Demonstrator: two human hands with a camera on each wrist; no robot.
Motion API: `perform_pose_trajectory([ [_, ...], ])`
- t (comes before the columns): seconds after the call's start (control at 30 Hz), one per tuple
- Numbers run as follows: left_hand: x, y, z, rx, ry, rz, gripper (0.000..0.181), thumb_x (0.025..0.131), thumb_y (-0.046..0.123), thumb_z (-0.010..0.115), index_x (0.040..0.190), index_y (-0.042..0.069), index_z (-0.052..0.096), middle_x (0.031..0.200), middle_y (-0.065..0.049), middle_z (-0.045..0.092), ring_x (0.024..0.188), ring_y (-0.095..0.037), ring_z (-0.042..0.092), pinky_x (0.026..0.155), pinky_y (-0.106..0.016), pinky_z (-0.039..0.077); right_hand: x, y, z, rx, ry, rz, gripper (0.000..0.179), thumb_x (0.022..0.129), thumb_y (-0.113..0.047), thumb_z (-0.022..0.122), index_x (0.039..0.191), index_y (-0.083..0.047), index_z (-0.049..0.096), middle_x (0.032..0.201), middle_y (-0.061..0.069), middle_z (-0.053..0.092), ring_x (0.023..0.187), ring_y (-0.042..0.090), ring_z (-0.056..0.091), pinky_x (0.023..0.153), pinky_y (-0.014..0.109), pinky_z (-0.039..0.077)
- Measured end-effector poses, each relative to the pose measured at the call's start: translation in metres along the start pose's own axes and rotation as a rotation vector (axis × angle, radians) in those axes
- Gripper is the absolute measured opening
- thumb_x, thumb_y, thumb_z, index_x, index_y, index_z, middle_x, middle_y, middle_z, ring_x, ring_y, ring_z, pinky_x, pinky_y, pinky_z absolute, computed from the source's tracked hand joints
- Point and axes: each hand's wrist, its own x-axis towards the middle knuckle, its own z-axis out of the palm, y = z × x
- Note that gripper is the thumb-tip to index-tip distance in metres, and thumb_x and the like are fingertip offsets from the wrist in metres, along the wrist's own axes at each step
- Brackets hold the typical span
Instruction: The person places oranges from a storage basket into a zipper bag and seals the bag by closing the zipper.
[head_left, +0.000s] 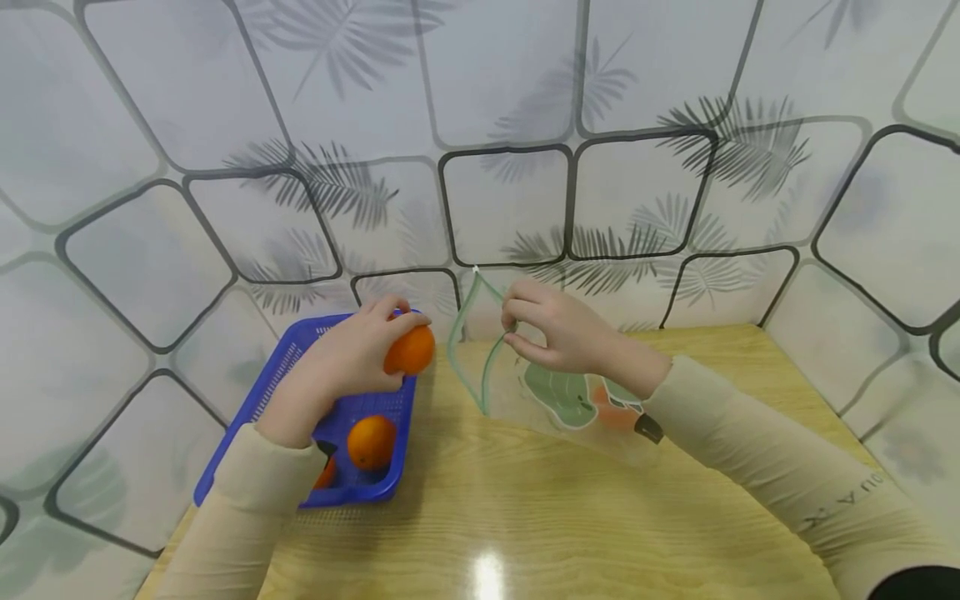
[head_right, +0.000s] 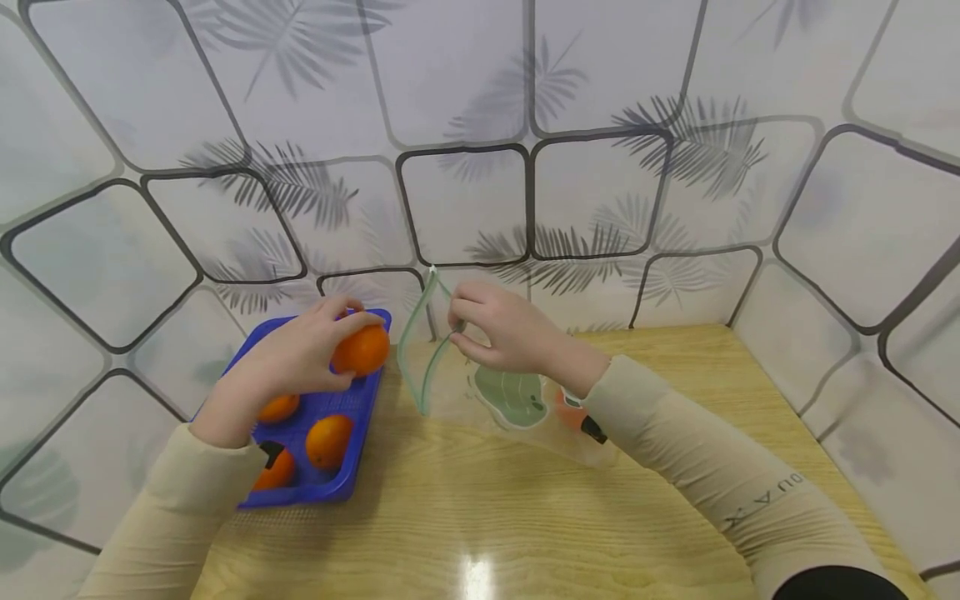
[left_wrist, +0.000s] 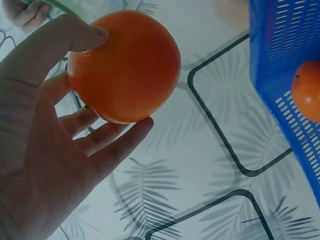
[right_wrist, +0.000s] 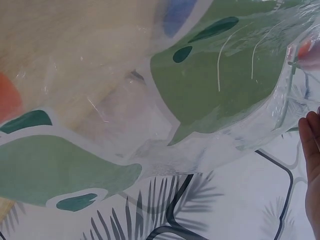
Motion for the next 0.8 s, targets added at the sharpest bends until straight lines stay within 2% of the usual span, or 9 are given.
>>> perform_pose_trajectory([
  [0.2, 0.0, 0.006, -0.011, 0.002, 0.028, 0.034, 0.074, 0.076, 0.007, 0.084, 0.145, 0.016, 0.061, 0.138, -0.016, 0.053, 0.117, -0.037, 0.055, 0.085, -0.048, 0.057, -0.001, 0.001, 0.001, -0.003, -0.002, -0.002, 0.01, 0.093, -0.007, 0.074, 0.093, -0.009, 0.064, 0.096, 0.005, 0.06, 0.086, 0.016, 0.055, 0.075, 0.035, 0.051],
  [0.5, 0.006, 0.02, -0.03, 0.028, 0.062, 0.074, 0.073, 0.077, 0.007, 0.084, 0.146, 0.015, 0.062, 0.139, -0.016, 0.052, 0.121, -0.039, 0.053, 0.089, -0.05, 0.057, 0.0, 0.002, 0.001, -0.008, 0.011, -0.014, 0.011, 0.092, -0.007, 0.075, 0.094, -0.009, 0.064, 0.096, 0.006, 0.061, 0.085, 0.018, 0.055, 0.075, 0.036, 0.05],
  [0.8, 0.014, 0.032, -0.036, 0.034, 0.075, 0.135, 0.07, 0.077, 0.01, 0.084, 0.144, 0.016, 0.063, 0.136, -0.014, 0.055, 0.119, -0.035, 0.057, 0.088, -0.047, 0.057, 0.001, 0.001, 0.001, -0.006, -0.004, -0.006, 0.009, 0.093, -0.009, 0.073, 0.094, -0.009, 0.064, 0.097, 0.006, 0.061, 0.086, 0.018, 0.055, 0.076, 0.036, 0.05],
])
